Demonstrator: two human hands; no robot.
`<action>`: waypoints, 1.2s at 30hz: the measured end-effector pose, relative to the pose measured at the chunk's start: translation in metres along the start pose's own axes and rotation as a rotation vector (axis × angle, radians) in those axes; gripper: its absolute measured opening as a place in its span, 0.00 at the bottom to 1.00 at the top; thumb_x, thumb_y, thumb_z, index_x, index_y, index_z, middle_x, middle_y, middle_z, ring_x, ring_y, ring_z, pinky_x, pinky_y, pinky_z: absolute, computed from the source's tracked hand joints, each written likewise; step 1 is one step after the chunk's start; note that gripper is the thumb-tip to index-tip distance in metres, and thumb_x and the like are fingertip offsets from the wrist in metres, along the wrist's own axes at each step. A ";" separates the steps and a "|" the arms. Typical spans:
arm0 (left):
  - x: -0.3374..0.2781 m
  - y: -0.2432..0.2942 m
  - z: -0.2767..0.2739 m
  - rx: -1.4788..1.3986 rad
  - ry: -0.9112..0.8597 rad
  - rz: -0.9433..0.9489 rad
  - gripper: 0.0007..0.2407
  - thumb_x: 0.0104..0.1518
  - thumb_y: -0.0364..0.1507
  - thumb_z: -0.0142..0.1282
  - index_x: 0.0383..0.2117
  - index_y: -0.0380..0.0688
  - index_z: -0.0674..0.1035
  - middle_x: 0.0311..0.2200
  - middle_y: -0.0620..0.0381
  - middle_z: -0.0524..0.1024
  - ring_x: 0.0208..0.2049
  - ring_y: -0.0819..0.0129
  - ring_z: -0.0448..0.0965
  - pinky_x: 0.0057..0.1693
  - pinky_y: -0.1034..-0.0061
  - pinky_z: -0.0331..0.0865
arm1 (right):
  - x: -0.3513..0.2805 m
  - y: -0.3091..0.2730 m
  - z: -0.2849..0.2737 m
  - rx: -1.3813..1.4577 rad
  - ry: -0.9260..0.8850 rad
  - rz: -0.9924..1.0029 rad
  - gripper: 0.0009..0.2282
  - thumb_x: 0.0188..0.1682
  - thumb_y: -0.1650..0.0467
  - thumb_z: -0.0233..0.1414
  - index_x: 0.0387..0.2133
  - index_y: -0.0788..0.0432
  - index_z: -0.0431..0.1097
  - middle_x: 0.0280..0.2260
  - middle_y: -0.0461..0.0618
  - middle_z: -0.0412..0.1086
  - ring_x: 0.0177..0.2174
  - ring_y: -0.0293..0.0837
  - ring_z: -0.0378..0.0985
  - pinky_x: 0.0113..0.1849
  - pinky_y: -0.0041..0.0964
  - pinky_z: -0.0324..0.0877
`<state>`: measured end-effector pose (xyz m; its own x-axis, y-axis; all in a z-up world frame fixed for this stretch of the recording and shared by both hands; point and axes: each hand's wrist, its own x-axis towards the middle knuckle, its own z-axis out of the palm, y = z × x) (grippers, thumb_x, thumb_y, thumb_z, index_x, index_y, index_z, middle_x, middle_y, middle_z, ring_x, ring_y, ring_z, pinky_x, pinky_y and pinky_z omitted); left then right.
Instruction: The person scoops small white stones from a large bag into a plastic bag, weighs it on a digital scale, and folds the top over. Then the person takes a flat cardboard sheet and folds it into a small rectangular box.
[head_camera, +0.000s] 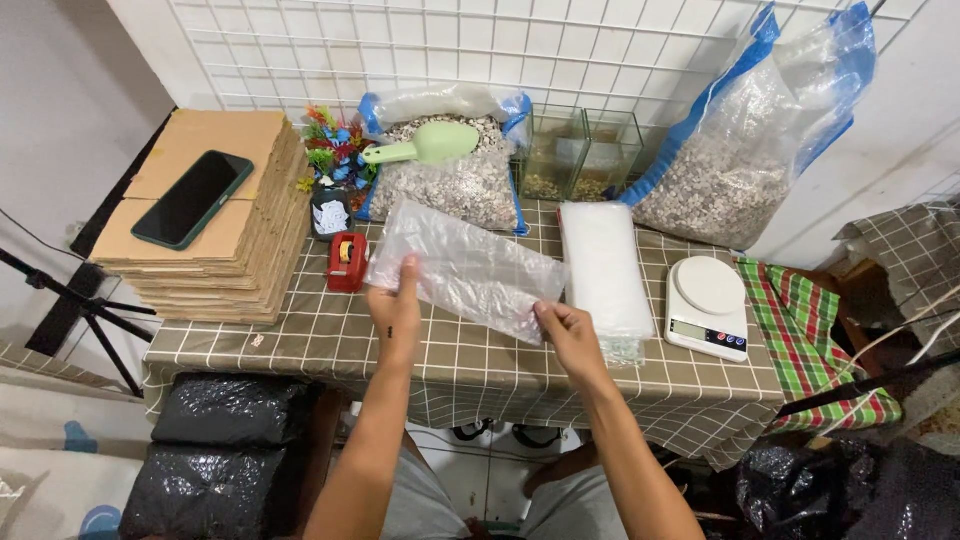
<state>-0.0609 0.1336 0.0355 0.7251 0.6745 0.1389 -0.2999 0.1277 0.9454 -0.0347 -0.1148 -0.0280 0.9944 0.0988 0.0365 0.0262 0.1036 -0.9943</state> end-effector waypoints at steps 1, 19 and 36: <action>0.000 0.005 0.001 0.000 0.002 0.001 0.11 0.60 0.32 0.63 0.38 0.34 0.83 0.37 0.49 0.81 0.41 0.70 0.73 0.51 0.66 0.72 | -0.001 -0.007 0.000 0.000 -0.002 0.000 0.12 0.56 0.70 0.54 0.25 0.61 0.79 0.15 0.44 0.67 0.18 0.34 0.67 0.24 0.25 0.67; -0.042 0.047 0.031 0.233 -0.440 0.188 0.15 0.47 0.34 0.71 0.38 0.46 0.80 0.27 0.56 0.80 0.26 0.71 0.78 0.37 0.77 0.69 | -0.021 -0.102 0.046 -0.237 0.006 -0.180 0.08 0.39 0.73 0.69 0.18 0.63 0.76 0.12 0.45 0.66 0.19 0.32 0.63 0.24 0.25 0.59; -0.051 0.097 0.037 0.576 -0.561 0.203 0.24 0.42 0.21 0.56 0.52 0.47 0.72 0.33 0.48 0.69 0.26 0.49 0.79 0.38 0.57 0.71 | -0.012 -0.187 0.049 -0.789 -0.127 -0.311 0.13 0.54 0.66 0.53 0.20 0.56 0.78 0.15 0.55 0.73 0.18 0.54 0.74 0.28 0.45 0.68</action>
<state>-0.1043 0.0846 0.1306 0.9382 0.1623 0.3058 -0.2044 -0.4533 0.8676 -0.0564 -0.0868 0.1627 0.9125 0.2946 0.2837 0.4061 -0.5697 -0.7145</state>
